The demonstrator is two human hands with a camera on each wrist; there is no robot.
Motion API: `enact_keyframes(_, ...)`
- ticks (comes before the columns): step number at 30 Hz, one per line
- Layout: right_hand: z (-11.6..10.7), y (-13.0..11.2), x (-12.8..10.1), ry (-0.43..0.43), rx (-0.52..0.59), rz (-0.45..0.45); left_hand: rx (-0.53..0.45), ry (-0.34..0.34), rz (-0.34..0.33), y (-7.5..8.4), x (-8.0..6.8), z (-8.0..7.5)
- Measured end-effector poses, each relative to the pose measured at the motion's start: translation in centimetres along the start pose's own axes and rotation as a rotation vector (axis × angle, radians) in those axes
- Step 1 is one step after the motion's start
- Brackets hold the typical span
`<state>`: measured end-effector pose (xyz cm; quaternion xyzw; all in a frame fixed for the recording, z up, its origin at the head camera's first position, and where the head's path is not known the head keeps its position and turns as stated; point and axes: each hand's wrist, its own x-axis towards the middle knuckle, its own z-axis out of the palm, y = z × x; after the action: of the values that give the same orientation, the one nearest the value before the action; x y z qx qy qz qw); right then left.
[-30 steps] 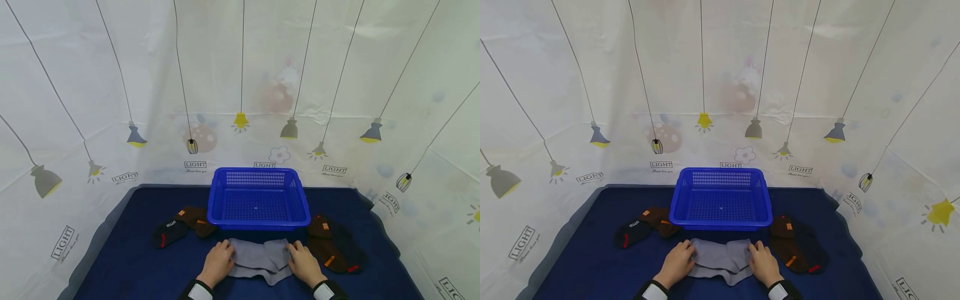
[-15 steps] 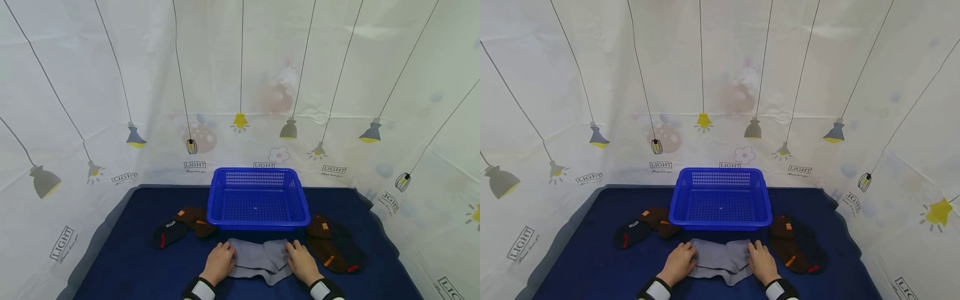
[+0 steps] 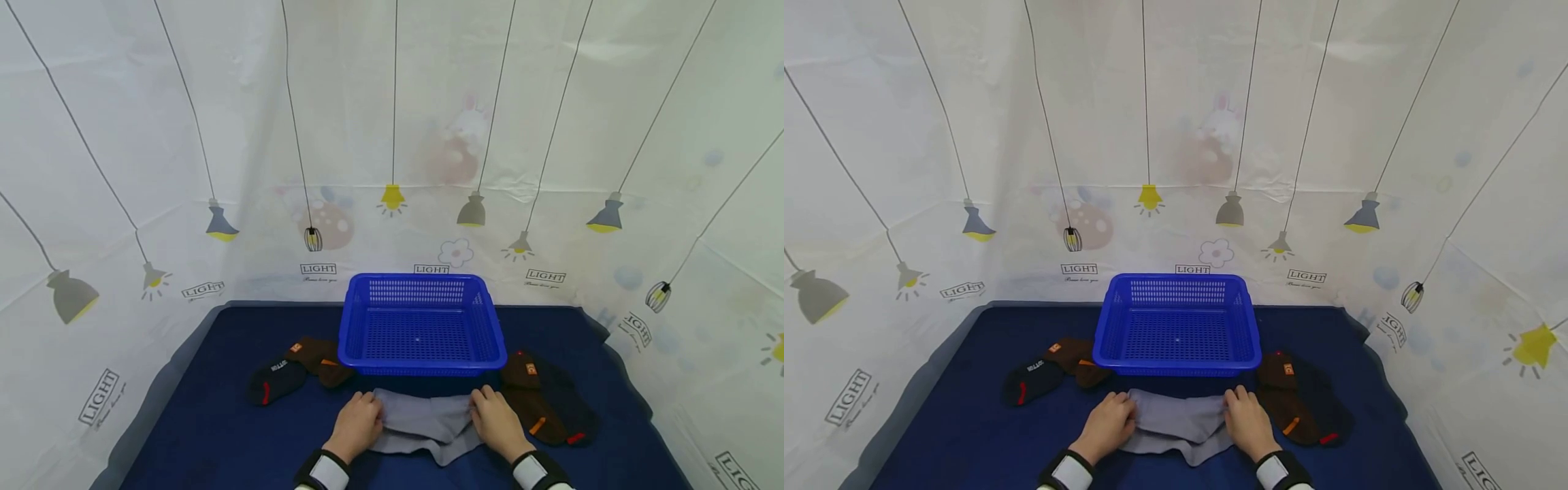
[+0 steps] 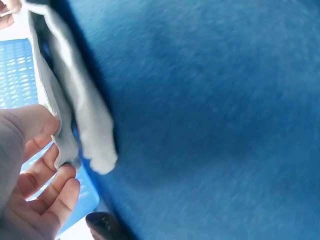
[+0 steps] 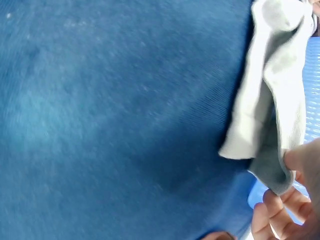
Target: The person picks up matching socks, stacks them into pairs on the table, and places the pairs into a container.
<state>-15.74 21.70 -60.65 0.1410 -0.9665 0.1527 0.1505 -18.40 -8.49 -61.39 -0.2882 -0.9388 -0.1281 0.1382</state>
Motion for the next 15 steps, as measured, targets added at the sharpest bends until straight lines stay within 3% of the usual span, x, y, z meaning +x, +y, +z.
enact_keyframes(8, -1.3, -0.3, -0.4, -0.028, 0.04, 0.022, -0.037, 0.042, 0.031, 0.3, -0.6, -1.3)
enact_keyframes(15, -0.8, -0.3, -0.9, -0.063, 0.069, 0.04, -0.067, -0.001, 0.009, 0.3, -1.5, -1.0)
